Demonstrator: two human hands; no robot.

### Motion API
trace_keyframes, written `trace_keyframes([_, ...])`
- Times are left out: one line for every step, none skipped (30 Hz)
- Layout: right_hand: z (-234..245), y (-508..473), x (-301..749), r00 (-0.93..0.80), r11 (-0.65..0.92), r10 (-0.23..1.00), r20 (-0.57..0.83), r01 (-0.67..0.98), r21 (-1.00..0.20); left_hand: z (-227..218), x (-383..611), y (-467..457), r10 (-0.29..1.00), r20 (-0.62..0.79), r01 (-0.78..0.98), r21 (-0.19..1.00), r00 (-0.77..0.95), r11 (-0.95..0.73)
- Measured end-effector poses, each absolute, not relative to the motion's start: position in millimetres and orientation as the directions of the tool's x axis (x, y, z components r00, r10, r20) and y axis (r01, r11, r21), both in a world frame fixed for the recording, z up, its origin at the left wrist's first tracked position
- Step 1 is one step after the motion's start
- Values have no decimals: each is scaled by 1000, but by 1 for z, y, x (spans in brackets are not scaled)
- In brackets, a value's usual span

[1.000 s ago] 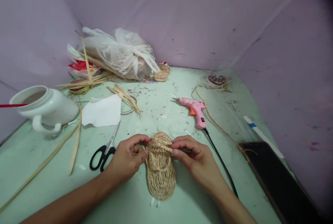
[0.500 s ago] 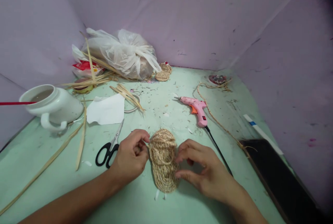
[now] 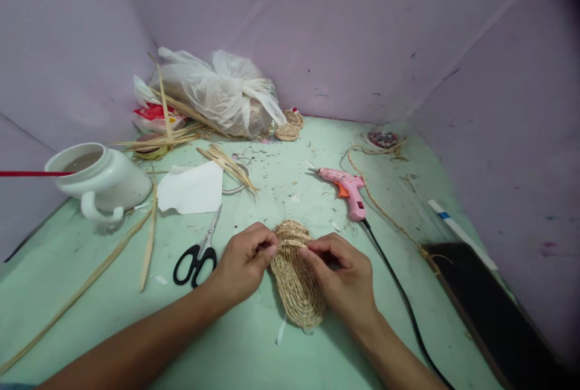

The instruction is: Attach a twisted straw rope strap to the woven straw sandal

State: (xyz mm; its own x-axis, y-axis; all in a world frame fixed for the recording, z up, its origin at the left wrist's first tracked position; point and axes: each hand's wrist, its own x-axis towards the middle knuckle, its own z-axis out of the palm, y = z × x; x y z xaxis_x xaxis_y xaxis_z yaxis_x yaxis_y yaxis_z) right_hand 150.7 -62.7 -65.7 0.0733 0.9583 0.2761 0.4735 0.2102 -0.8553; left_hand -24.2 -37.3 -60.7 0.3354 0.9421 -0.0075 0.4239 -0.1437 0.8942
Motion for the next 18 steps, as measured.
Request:
trace_keyframes([-67,-63,150,82,201,959,270,470,-859,-60,-24,-36,943,-25,414,902,332,-122])
trace_keyframes([-67,-63,150,79,207,958,274,470,-858,-60,-24,-36,944,-37,407,908,327,-105])
trace_keyframes([-67,-63,151,65,224,956,287,473,-852,-60,-24,-35,945,-44,402,910,323,-95])
trace_keyframes([-68,-63,151,46,249,951,307,478,-842,-60,-24,-35,946,-45,398,913,320,-91])
trace_keyframes([-68,-64,152,28,272,945,325,485,-831,-60,-23,-36,948,-43,391,916,315,-89])
trace_keyframes([-68,-64,153,15,286,942,336,489,-824,-60,-23,-36,952,-44,376,924,303,-76])
trace_keyframes([-68,-65,153,8,293,940,341,491,-821,-60,-23,-36,958,-59,350,936,281,-45])
trace_keyframes([-68,-65,154,7,290,942,337,490,-822,-60,-23,-37,964,-89,317,948,249,5])
trace_keyframes([-69,-66,154,7,282,945,327,489,-826,-60,-23,-38,969,-130,282,957,212,66])
trace_keyframes([-70,-66,155,7,271,949,314,487,-830,-60,-23,-38,967,-180,254,958,179,131])
trace_keyframes([-70,-67,155,6,264,952,306,487,-833,-60,-23,-39,960,-233,241,951,158,191])
trace_keyframes([-71,-67,156,0,264,953,302,486,-833,-60,-23,-39,950,-278,243,940,146,238])
trace_keyframes([-72,-67,156,-5,269,952,305,486,-831,-61,-23,-39,942,-307,251,931,138,266])
trace_keyframes([-72,-67,157,-11,277,950,311,485,-830,-61,-24,-39,939,-319,257,925,130,279])
trace_keyframes([-72,-67,157,-17,288,947,320,482,-828,-62,-24,-39,939,-322,257,924,123,283])
trace_keyframes([-72,-67,157,-20,297,945,328,478,-827,-62,-23,-39,940,-320,246,927,116,285])
trace_keyframes([-72,-66,157,-20,304,942,334,472,-828,-62,-23,-38,942,-318,228,930,110,287])
trace_keyframes([-72,-66,157,-18,304,942,335,467,-830,-62,-22,-37,941,-321,208,933,106,294])
